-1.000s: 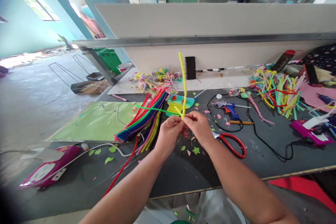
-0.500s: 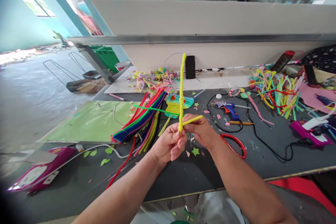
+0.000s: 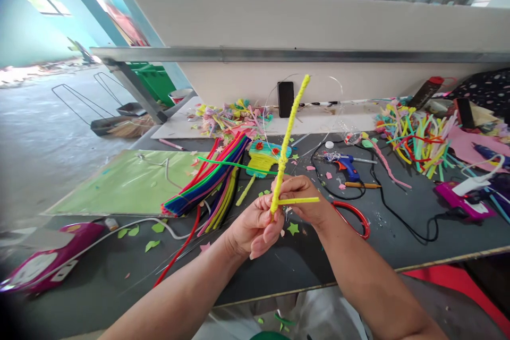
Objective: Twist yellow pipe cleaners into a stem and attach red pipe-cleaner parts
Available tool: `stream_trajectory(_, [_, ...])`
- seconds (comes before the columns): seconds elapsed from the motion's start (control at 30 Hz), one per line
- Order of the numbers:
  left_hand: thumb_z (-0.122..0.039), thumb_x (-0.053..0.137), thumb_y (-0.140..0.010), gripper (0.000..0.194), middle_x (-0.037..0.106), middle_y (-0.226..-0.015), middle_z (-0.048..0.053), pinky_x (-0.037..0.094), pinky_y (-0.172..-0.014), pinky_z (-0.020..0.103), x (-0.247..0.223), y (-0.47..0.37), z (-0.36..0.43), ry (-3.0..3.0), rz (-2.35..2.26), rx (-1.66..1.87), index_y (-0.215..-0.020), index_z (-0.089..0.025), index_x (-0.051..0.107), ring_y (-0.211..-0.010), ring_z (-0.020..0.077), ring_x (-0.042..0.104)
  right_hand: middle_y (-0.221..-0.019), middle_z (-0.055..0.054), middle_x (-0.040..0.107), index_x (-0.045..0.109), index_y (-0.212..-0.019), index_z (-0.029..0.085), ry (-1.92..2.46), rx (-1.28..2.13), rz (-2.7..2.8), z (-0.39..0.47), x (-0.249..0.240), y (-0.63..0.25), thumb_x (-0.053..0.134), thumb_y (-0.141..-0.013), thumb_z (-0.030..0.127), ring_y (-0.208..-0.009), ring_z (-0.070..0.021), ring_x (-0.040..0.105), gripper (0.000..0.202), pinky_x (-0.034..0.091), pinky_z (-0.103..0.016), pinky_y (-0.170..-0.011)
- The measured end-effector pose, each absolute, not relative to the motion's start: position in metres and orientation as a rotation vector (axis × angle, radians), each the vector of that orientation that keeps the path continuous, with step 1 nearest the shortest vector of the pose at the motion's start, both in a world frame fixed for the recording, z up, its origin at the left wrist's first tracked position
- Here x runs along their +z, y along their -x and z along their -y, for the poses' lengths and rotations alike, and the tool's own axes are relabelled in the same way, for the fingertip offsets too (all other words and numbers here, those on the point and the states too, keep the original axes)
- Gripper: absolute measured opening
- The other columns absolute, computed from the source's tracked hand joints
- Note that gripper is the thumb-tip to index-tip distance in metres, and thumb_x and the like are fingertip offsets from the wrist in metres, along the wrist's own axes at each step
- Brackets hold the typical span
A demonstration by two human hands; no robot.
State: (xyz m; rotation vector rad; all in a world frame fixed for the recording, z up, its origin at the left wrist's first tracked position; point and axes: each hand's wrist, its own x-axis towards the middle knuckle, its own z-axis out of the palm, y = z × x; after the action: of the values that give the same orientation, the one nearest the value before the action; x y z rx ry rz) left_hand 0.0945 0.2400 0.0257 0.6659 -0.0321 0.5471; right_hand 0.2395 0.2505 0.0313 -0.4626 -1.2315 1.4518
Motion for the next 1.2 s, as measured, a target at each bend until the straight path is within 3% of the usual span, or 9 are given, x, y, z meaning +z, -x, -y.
stream_trajectory(0.3, [-0.026,0.067,-0.077,0.015,0.061,-0.054,0.001,0.038,-0.026,0.016,0.025,-0.096,-0.238,-0.654,0.049,0.549,-0.078,-0.012,0.062,-0.026,0.0069,0.044,-0.070,-0.001,0.055,0.074,-0.066,0.024,0.463,1.435,1.233,-0.249,0.033,-0.241,0.082,-0.062,0.035,-0.069,-0.0135,0.051,0.013,0.045,-0.030,-0.063])
stream_trajectory(0.77, [-0.022,0.067,-0.077,0.011,0.064,-0.056,0.002,0.041,-0.026,0.017,0.024,-0.098,-0.236,-0.612,0.077,0.545,-0.079,-0.011,0.063,-0.028,0.0082,0.048,-0.071,0.000,0.055,0.075,-0.066,0.026,0.442,1.443,1.279,-0.250,0.033,-0.243,0.081,-0.064,0.025,-0.068,-0.0128,0.053,0.007,0.044,-0.031,-0.066])
stream_trajectory(1.2, [-0.024,0.066,-0.078,0.019,0.066,-0.058,0.002,0.045,-0.029,0.019,0.027,-0.101,-0.238,-0.713,-0.123,0.697,-0.081,-0.013,0.051,-0.032,0.0123,0.055,-0.069,0.000,0.052,0.072,-0.072,0.023,0.510,1.242,1.427,-0.252,0.035,-0.252,0.076,-0.072,0.028,-0.068,-0.0142,0.050,0.006,0.043,-0.031,-0.064])
